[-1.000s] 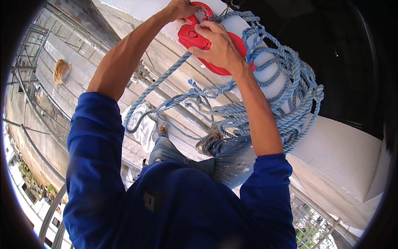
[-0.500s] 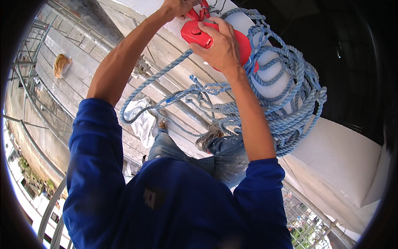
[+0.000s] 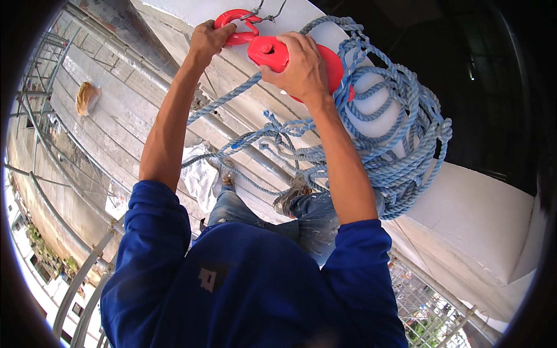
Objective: The person stands on a wooden scaffolding platform and manipulates a thick blue rope. They pick up a red mechanical hook device and thread the rope through it, then proceed to tie a knot to secure the rope to the hook.
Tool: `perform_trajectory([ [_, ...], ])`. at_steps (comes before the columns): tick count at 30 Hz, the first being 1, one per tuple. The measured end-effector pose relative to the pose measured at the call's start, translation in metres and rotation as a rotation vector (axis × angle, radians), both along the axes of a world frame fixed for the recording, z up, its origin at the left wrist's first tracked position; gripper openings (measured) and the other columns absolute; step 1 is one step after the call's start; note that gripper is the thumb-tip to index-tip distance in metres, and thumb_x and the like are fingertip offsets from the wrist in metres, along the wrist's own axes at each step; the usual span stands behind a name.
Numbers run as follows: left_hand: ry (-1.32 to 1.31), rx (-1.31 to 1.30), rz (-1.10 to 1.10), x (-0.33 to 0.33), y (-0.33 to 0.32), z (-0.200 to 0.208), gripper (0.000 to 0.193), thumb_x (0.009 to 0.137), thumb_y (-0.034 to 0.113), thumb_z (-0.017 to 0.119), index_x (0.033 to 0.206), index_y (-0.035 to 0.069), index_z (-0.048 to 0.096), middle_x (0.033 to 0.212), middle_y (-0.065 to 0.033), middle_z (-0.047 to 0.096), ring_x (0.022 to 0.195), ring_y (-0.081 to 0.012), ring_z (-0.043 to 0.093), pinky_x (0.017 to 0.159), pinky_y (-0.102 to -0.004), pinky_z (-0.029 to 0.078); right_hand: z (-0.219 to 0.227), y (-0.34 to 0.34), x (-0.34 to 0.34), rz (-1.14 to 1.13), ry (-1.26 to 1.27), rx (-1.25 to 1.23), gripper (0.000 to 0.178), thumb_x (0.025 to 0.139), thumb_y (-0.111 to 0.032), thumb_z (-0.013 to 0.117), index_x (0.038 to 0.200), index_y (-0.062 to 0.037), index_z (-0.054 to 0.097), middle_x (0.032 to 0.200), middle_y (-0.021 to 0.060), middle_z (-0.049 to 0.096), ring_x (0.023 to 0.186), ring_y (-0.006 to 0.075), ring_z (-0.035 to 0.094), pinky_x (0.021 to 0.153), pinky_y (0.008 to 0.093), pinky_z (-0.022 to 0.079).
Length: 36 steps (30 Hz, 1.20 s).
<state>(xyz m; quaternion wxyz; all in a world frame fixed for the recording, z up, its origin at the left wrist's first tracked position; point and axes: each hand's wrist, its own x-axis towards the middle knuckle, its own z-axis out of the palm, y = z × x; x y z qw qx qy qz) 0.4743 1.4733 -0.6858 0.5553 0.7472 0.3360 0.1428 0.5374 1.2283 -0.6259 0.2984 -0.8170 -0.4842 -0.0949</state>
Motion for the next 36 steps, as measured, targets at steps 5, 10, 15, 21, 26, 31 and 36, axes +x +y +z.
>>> perform_trajectory([
  [5, -0.009, 0.135, -0.031, -0.001, 0.001, -0.001, 0.049, 0.084, 0.038, 0.079, 0.104, -0.005, 0.069, 0.077, -0.0122, 0.072, 0.065, -0.0187, 0.067, 0.061, -0.0323, 0.054, 0.002, 0.002, 0.001, -0.034, -0.047, -0.019, 0.066, 0.066, -0.036, 0.083, 0.12, -0.0022, 0.063, 0.123, 0.0123, 0.06, 0.118, 0.0331, 0.056, 0.1, 0.0463, 0.051],
  [10, -0.081, -0.054, 0.18, -0.008, -0.033, 0.005, 0.051, 0.085, 0.036, 0.075, 0.109, -0.007, 0.063, 0.07, -0.014, 0.072, 0.062, -0.0219, 0.07, 0.069, -0.0332, 0.057, -0.002, 0.0, 0.004, -0.02, -0.047, -0.014, 0.064, 0.067, -0.038, 0.082, 0.118, -0.0042, 0.065, 0.121, 0.0119, 0.06, 0.119, 0.0324, 0.056, 0.098, 0.0458, 0.052],
  [15, 0.018, 0.122, 0.178, -0.004, -0.033, 0.016, 0.041, 0.086, 0.03, 0.073, 0.101, -0.006, 0.06, 0.068, -0.0136, 0.07, 0.055, -0.0191, 0.069, 0.052, -0.031, 0.053, 0.005, 0.002, 0.008, -0.069, -0.029, -0.04, 0.059, 0.067, -0.038, 0.082, 0.112, -0.0037, 0.068, 0.116, 0.0121, 0.063, 0.115, 0.0324, 0.059, 0.096, 0.0456, 0.053],
  [21, -0.163, -0.129, 0.151, 0.003, -0.069, 0.038, 0.037, 0.09, 0.027, 0.071, 0.097, -0.007, 0.059, 0.067, -0.0149, 0.068, 0.049, -0.0183, 0.064, 0.042, -0.0297, 0.048, 0.009, -0.027, 0.021, -0.086, -0.011, 0.005, 0.058, 0.068, -0.034, 0.085, 0.114, -0.0024, 0.068, 0.119, 0.0155, 0.067, 0.113, 0.0348, 0.061, 0.099, 0.0448, 0.051],
  [26, -0.04, -0.126, 0.146, 0.002, -0.074, 0.025, 0.034, 0.089, 0.026, 0.072, 0.096, -0.006, 0.061, 0.07, -0.0129, 0.068, 0.049, -0.0161, 0.064, 0.043, -0.0278, 0.049, 0.011, -0.027, 0.015, -0.183, 0.012, -0.059, 0.057, 0.069, -0.034, 0.085, 0.113, -0.0029, 0.068, 0.118, 0.0148, 0.067, 0.113, 0.0343, 0.061, 0.098, 0.0447, 0.052],
  [31, -0.01, -0.096, 0.061, -0.009, -0.069, 0.027, 0.038, 0.089, 0.033, 0.07, 0.095, -0.004, 0.066, 0.072, -0.0123, 0.07, 0.053, -0.0156, 0.066, 0.047, -0.0268, 0.051, 0.006, -0.036, 0.008, -0.148, -0.07, 0.012, 0.053, 0.068, -0.036, 0.083, 0.108, -0.0047, 0.068, 0.115, 0.0101, 0.065, 0.112, 0.0316, 0.06, 0.095, 0.0438, 0.054],
  [36, 0.543, 0.286, -0.239, 0.001, -0.043, 0.057, 0.056, 0.089, 0.057, 0.063, 0.09, 0.002, 0.073, 0.065, -0.0072, 0.07, 0.061, -0.015, 0.07, 0.064, -0.0322, 0.056, 0.008, -0.035, 0.013, -0.179, -0.015, -0.045, 0.053, 0.07, -0.037, 0.082, 0.111, -0.006, 0.068, 0.115, 0.0091, 0.065, 0.113, 0.0303, 0.06, 0.095, 0.0441, 0.054],
])
